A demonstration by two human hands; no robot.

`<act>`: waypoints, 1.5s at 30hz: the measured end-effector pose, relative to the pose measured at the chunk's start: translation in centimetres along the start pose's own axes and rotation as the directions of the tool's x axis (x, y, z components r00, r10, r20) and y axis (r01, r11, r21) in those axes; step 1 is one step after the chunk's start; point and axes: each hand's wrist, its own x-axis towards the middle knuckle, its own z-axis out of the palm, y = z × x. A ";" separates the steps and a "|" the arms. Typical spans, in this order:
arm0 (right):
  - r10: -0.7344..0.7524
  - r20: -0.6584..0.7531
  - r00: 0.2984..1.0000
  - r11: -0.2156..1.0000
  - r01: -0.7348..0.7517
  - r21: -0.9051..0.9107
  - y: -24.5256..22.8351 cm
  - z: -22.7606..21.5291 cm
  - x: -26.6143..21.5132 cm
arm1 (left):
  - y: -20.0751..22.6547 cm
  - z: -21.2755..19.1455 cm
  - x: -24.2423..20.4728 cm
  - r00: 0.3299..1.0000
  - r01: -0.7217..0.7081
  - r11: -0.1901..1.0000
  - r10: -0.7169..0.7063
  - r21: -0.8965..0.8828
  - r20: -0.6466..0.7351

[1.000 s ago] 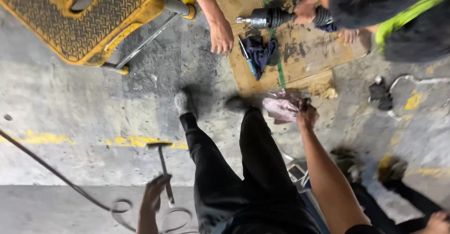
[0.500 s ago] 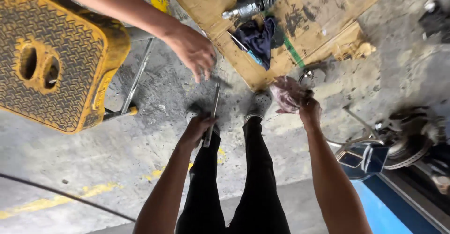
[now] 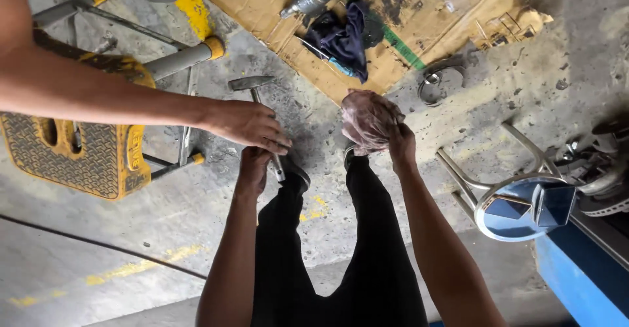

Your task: Cleaning and repairing an automotive CV axle assembly on a shop floor.

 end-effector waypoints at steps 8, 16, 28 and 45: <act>-0.016 0.109 0.994 0.955 -0.017 0.296 -2.4 -0.7 2.4 | 7.9 0.2 3.3 0.965 0.170 0.960 -0.115 0.223 -0.237; -0.071 0.102 0.992 0.974 0.091 -0.209 -3.2 -1.1 12.7 | -13.0 -1.2 21.4 0.988 -0.154 0.418 0.072 0.896 0.136; -0.014 0.504 0.864 0.335 0.479 -0.812 0.6 0.2 28.3 | -19.7 5.9 42.4 0.441 -0.569 -0.780 -0.023 0.260 0.897; -0.099 0.656 0.748 0.072 0.663 -0.745 -1.2 4.2 29.6 | -18.8 6.1 35.7 0.647 -0.529 -0.715 0.007 0.456 0.762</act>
